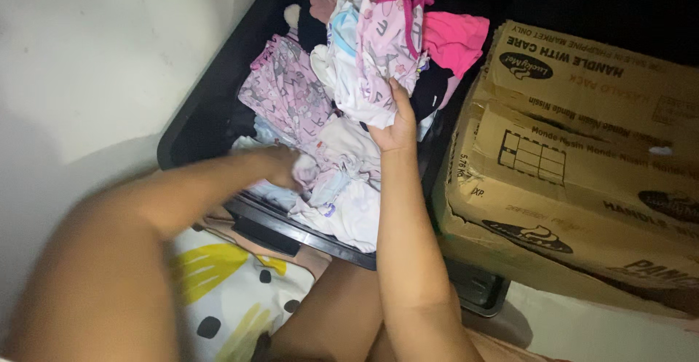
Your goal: The person organizes clothes inside a plastic bin by picking up, folding, and rearranging items including shirts and pants before closing and securing the bin lid.
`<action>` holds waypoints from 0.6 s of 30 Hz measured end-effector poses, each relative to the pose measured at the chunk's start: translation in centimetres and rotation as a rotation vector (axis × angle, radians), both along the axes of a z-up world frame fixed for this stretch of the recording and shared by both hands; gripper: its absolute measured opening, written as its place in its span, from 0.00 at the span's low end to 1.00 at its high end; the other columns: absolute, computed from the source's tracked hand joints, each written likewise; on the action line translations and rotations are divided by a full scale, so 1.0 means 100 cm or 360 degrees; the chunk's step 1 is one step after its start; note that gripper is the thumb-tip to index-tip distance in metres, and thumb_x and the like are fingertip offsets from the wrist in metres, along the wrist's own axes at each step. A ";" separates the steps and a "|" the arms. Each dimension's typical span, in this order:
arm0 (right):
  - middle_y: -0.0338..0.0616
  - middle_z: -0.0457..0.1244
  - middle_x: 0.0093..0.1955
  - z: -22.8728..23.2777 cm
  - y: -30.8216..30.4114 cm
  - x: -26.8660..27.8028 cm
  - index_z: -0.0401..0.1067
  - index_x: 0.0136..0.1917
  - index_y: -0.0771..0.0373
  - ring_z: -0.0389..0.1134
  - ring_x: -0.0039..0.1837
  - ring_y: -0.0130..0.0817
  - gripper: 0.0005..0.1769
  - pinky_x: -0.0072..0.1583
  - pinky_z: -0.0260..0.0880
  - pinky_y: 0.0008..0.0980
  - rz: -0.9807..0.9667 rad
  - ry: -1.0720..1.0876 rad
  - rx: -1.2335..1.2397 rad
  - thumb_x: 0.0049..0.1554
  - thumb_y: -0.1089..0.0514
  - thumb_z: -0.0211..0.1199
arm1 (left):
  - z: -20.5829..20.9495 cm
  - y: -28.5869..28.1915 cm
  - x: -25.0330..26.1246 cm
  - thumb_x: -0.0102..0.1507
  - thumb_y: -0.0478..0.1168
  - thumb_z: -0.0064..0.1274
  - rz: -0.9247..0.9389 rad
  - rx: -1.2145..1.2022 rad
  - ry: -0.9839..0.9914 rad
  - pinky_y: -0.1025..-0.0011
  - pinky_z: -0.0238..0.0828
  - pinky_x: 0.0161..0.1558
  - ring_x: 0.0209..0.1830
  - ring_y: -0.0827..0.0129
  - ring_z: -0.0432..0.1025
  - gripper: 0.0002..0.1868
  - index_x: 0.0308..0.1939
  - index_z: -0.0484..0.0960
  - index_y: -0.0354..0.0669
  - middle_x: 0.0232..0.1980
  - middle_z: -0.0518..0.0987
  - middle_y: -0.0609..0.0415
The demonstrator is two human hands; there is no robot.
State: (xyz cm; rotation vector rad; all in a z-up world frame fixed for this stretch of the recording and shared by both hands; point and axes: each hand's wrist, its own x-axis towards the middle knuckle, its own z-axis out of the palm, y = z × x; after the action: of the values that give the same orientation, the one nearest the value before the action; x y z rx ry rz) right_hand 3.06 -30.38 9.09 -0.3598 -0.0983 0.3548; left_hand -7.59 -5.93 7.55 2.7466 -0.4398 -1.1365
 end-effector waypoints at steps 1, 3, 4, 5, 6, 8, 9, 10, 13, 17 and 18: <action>0.49 0.68 0.65 0.001 0.000 0.000 0.72 0.64 0.66 0.67 0.70 0.46 0.18 0.75 0.62 0.53 -0.0003 -0.0005 0.0002 0.63 0.58 0.62 | 0.007 -0.016 -0.008 0.55 0.65 0.63 -0.0004 0.0179 -0.0061 0.53 0.59 0.71 0.70 0.43 0.65 0.48 0.68 0.69 0.35 0.69 0.70 0.33; 0.49 0.68 0.65 0.001 0.000 -0.001 0.72 0.63 0.66 0.67 0.69 0.46 0.17 0.74 0.62 0.55 -0.0004 0.0012 0.0070 0.63 0.58 0.62 | 0.011 -0.043 -0.013 0.54 0.67 0.68 -0.0008 0.0357 -0.0128 0.50 0.52 0.74 0.72 0.38 0.60 0.56 0.69 0.64 0.28 0.71 0.64 0.26; 0.49 0.68 0.65 -0.001 0.000 -0.001 0.72 0.63 0.66 0.67 0.69 0.46 0.17 0.74 0.62 0.55 -0.0006 0.0009 0.0071 0.63 0.58 0.62 | 0.008 -0.050 -0.011 0.54 0.64 0.67 -0.0020 0.0413 -0.0148 0.51 0.53 0.72 0.70 0.39 0.61 0.52 0.68 0.66 0.29 0.70 0.66 0.27; 0.49 0.68 0.65 -0.002 0.000 -0.001 0.72 0.63 0.66 0.67 0.69 0.46 0.17 0.75 0.62 0.54 -0.0021 -0.0001 0.0044 0.63 0.58 0.62 | 0.003 -0.052 -0.008 0.54 0.62 0.66 -0.0016 0.0449 -0.0174 0.51 0.55 0.71 0.69 0.40 0.63 0.49 0.67 0.68 0.30 0.68 0.67 0.28; 0.50 0.68 0.65 -0.003 0.000 0.000 0.72 0.64 0.66 0.67 0.70 0.46 0.17 0.75 0.62 0.53 -0.0036 -0.0010 0.0018 0.63 0.58 0.63 | -0.004 -0.053 -0.005 0.54 0.59 0.65 -0.0023 0.0463 -0.0188 0.52 0.57 0.69 0.68 0.41 0.64 0.46 0.66 0.69 0.31 0.67 0.69 0.29; 0.50 0.68 0.65 -0.007 0.000 0.001 0.72 0.63 0.66 0.67 0.69 0.46 0.17 0.74 0.62 0.53 -0.0046 -0.0017 0.0001 0.63 0.58 0.63 | -0.021 -0.050 0.005 0.55 0.54 0.64 -0.0080 0.0446 -0.0216 0.53 0.60 0.66 0.65 0.43 0.67 0.40 0.64 0.72 0.34 0.64 0.71 0.30; 0.50 0.68 0.65 -0.007 0.000 0.002 0.72 0.63 0.65 0.67 0.69 0.47 0.17 0.74 0.62 0.53 -0.0043 -0.0015 -0.0016 0.62 0.58 0.63 | -0.029 -0.046 0.009 0.55 0.51 0.63 -0.0121 0.0400 -0.0222 0.54 0.62 0.65 0.63 0.44 0.68 0.37 0.62 0.74 0.35 0.63 0.73 0.31; 0.50 0.68 0.65 -0.006 0.000 0.004 0.72 0.63 0.65 0.67 0.69 0.47 0.17 0.74 0.62 0.53 -0.0048 -0.0022 -0.0016 0.62 0.58 0.63 | -0.037 -0.041 0.017 0.55 0.49 0.62 -0.0155 0.0343 -0.0235 0.55 0.64 0.63 0.62 0.45 0.70 0.34 0.61 0.75 0.36 0.62 0.74 0.32; 0.49 0.68 0.65 -0.007 0.001 0.001 0.72 0.63 0.65 0.67 0.69 0.45 0.18 0.74 0.63 0.52 -0.0015 0.0027 -0.0032 0.62 0.58 0.63 | -0.049 -0.009 0.036 0.55 0.41 0.60 -0.0210 0.0046 -0.0271 0.57 0.69 0.59 0.58 0.49 0.74 0.26 0.58 0.80 0.40 0.58 0.78 0.35; 0.48 0.68 0.65 -0.006 0.002 0.003 0.72 0.63 0.65 0.67 0.69 0.45 0.17 0.74 0.62 0.53 -0.0014 0.0044 -0.0001 0.62 0.58 0.64 | 0.008 0.048 0.056 0.57 0.26 0.52 0.0503 -0.0461 -0.0170 0.60 0.77 0.51 0.50 0.57 0.81 0.19 0.52 0.84 0.34 0.53 0.85 0.40; 0.48 0.67 0.65 -0.007 0.001 0.002 0.72 0.64 0.65 0.67 0.69 0.45 0.17 0.74 0.62 0.52 -0.0014 0.0035 0.0011 0.63 0.58 0.64 | 0.037 0.068 0.052 0.56 0.23 0.50 0.0337 -0.0619 -0.0354 0.63 0.77 0.53 0.50 0.61 0.80 0.21 0.53 0.83 0.33 0.52 0.85 0.41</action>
State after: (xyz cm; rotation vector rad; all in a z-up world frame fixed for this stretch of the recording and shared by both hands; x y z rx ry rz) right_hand 3.22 -30.24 8.39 -0.3496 -0.0762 0.3498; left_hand -2.34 0.87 11.28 2.5065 -0.3407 -0.6221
